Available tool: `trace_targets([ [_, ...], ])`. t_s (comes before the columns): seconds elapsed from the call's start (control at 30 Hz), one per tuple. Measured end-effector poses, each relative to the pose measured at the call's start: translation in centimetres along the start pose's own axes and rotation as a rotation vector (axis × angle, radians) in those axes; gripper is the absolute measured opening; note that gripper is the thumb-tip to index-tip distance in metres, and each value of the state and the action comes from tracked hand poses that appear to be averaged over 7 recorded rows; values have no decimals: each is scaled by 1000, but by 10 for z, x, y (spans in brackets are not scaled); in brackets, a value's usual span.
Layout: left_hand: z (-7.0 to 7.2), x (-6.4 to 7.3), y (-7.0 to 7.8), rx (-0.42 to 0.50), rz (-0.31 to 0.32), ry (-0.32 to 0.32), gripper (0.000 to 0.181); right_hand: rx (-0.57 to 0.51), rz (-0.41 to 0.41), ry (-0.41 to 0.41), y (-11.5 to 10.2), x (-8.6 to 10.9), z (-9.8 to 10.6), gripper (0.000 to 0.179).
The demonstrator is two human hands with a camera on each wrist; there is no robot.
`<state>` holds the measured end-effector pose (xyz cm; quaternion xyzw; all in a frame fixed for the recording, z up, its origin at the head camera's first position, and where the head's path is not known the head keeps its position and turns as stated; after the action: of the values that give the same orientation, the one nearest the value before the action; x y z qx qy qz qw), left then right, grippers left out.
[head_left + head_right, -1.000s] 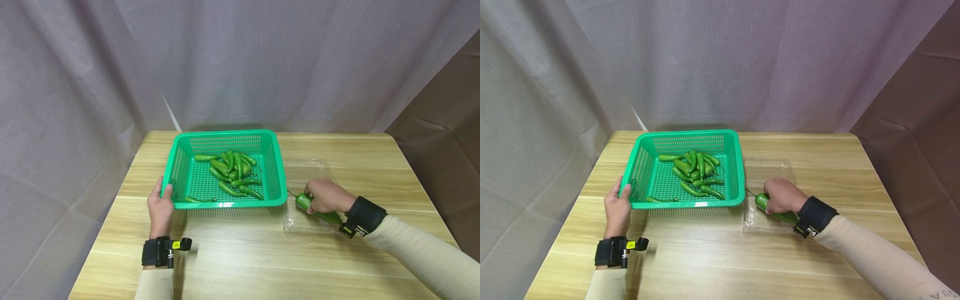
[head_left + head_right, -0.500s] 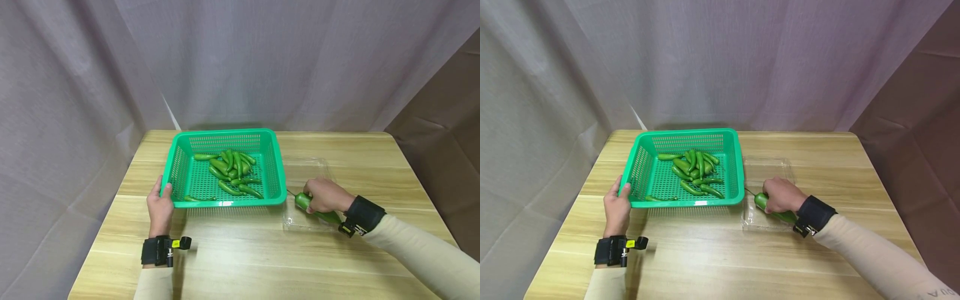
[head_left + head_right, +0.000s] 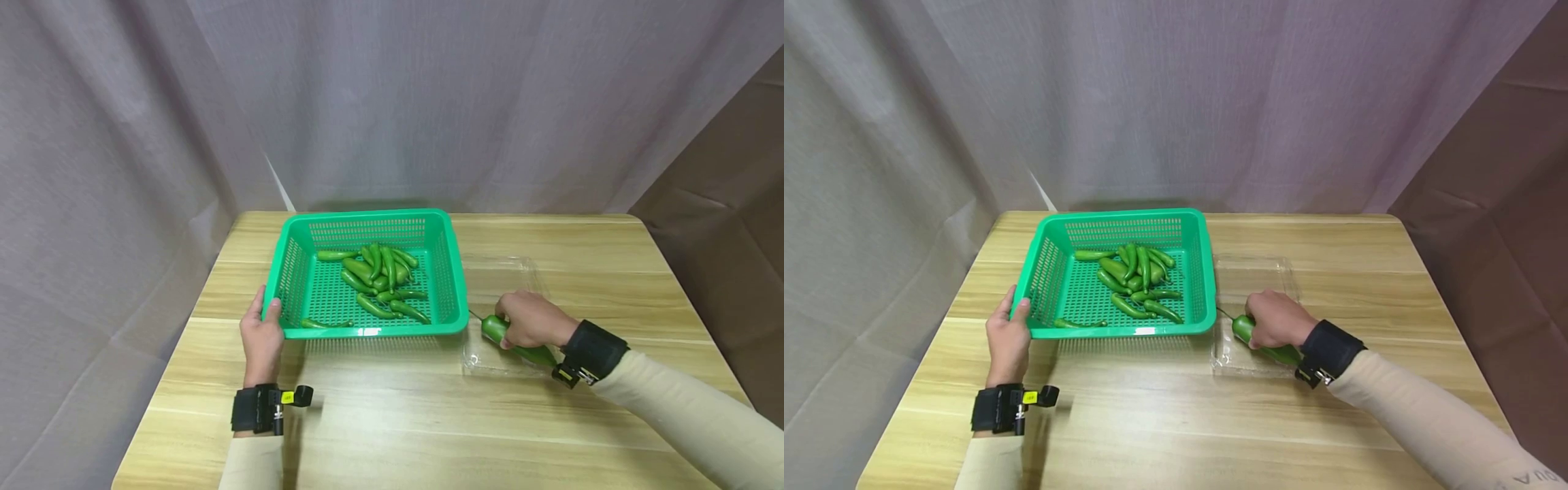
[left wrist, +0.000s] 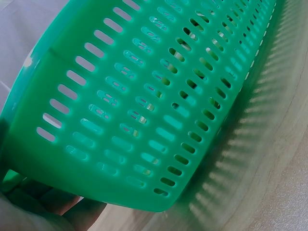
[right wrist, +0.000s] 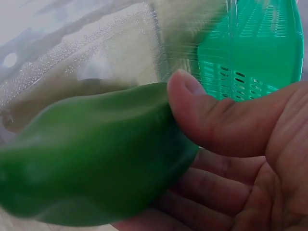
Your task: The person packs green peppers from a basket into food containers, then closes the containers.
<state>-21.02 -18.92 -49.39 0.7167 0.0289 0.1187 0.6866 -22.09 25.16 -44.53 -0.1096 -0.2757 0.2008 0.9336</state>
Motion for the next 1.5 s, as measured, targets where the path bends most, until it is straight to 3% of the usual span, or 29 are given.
trace_targets([
  [0.93, -1, 1, 1, -6, 3, -6, 56, -11, 5, -3, 0, 0, -4, 23],
  [1.5, 1, 0, 0, -5, -1, 11, 57, -24, -32, -16, 0, 2, -8, 23],
])
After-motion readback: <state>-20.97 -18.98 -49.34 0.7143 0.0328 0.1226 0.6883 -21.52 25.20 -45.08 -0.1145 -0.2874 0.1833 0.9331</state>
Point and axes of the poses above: each hand's wrist, its own x-axis away from the middle knuckle, its own z-axis out of the back of the hand, y = z × x, the point moved 8 cm from there along -x, towards the middle knuckle, and after that the axes turned 11 degrees about -y, right-handed, at the moved point
